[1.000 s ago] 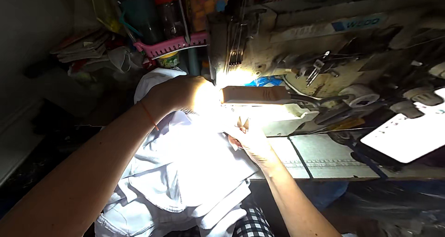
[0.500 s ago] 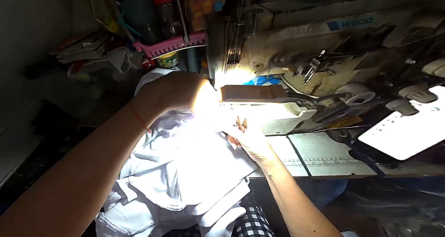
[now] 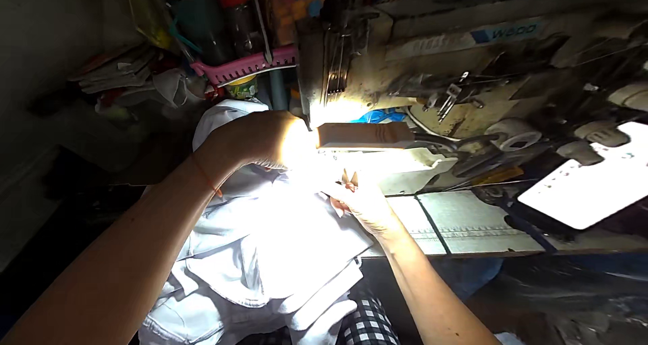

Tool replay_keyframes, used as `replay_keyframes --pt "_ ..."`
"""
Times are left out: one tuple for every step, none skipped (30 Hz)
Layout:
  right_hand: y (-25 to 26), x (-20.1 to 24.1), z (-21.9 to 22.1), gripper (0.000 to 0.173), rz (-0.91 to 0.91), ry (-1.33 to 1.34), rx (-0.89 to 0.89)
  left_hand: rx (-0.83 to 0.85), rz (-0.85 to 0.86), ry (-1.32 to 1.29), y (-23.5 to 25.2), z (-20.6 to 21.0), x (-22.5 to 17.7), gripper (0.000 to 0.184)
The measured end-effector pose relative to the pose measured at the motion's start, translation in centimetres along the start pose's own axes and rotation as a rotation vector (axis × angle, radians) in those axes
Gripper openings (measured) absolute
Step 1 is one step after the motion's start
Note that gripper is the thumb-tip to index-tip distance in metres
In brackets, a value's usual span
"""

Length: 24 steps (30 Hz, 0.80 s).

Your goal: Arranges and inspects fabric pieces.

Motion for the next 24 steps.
replay_keyframes --pt "-0.1 -0.1 0.0 0.010 -0.006 0.001 0.002 -0.003 0.041 -0.084 -0.3 0.0 -0.1 0.022" --pt "-0.3 -0.1 0.0 0.010 -0.006 0.004 0.001 -0.013 0.070 -0.150 -0.5 0.2 0.0 0.022" --pt "-0.4 -0.2 0.0 0.010 -0.006 0.002 -0.011 -0.019 0.077 -0.213 -0.7 0.4 0.2 0.025" --pt "-0.7 -0.3 0.0 0.009 0.001 -0.008 -0.032 -0.016 0.060 -0.257 -0.7 0.8 0.4 0.028" --pt "-1.1 -0.3 -0.1 0.009 0.018 -0.024 -0.061 -0.021 0.037 -0.283 -0.7 1.5 0.9 0.031" --pt "-1.5 -0.4 -0.1 0.008 0.024 -0.043 -0.087 -0.018 0.001 -0.296 -0.7 2.2 1.3 0.035" --pt "-1.8 -0.5 -0.1 0.009 0.021 -0.065 -0.102 -0.005 -0.039 -0.311 -0.8 2.9 1.6 0.039" --pt "-2.0 -0.6 -0.1 0.009 0.011 -0.086 -0.113 -0.006 -0.040 -0.326 -0.9 3.4 1.8 0.043" --pt "-2.0 -0.6 -0.1 0.008 0.000 -0.107 -0.123 -0.001 -0.038 -0.346 -1.0 3.9 2.0 0.050" --pt "-1.9 -0.7 -0.1 0.007 -0.007 -0.120 -0.130 0.001 -0.052 -0.363 -1.1 4.4 2.3 0.058" --pt "-1.7 -0.7 -0.1 0.007 -0.016 -0.126 -0.137 -0.025 -0.059 -0.376 -1.0 5.3 2.9 0.061" --pt "-1.4 -0.7 0.0 0.007 -0.020 -0.125 -0.142 -0.033 -0.080 -0.377 -0.8 6.0 3.6 0.064" --pt "-1.2 -0.6 0.1 0.008 -0.017 -0.120 -0.144 -0.048 -0.088 -0.373 -0.4 6.5 4.1 0.061" --pt "-1.0 -0.5 0.2 0.009 -0.012 -0.111 -0.150 -0.075 -0.078 -0.340 0.0 6.6 4.2 0.048" --pt "-0.9 -0.5 0.2 0.011 -0.007 -0.108 -0.153 -0.094 -0.085 -0.301 0.4 6.0 3.7 0.032" --pt "-0.9 -0.3 0.3 0.011 0.001 -0.113 -0.161 -0.102 -0.115 -0.268 0.8 5.3 3.1 0.026" --pt "-1.0 -0.2 0.4 0.009 0.005 -0.134 -0.170 -0.129 -0.140 -0.246 1.1 4.9 2.8 0.024" --pt "-1.2 -0.1 0.5 0.007 0.016 -0.164 -0.179 -0.172 -0.150 -0.240 1.6 5.1 2.9 0.028" --pt "-1.4 0.0 0.7 0.008 0.034 -0.208 -0.187 -0.220 -0.160 -0.252 2.1 5.7 3.1 0.033" --pt "-1.8 0.1 0.9 0.012 0.038 -0.263 -0.190 -0.260 -0.174 -0.293 2.2 6.5 3.1 0.038" --pt "-2.1 0.2 1.2 0.016 0.013 -0.316 -0.190 -0.301 -0.188 -0.345 2.0 7.1 2.5 0.041" --pt "-2.5 0.4 1.4 0.018 -0.028 -0.359 -0.191 -0.340 -0.216 -0.386 1.5 7.3 1.1 0.038" --pt "-2.9 0.5 1.8 0.018 -0.077 -0.392 -0.197 -0.352 -0.252 -0.380 1.2 7.4 -0.1 0.033" --pt "-3.3 0.5 2.0 0.016 -0.143 -0.409 -0.208 -0.349 -0.264 -0.304 1.5 7.6 -0.8 0.028"
Point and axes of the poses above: each hand's wrist, its own y-axis towards the middle knuckle, its own z-axis out of the palm, x = y × z, the point moved 1 cm from there along y, towards the middle knuckle, and after that the axes turned 7 degrees about -x, right-handed, at the moved point
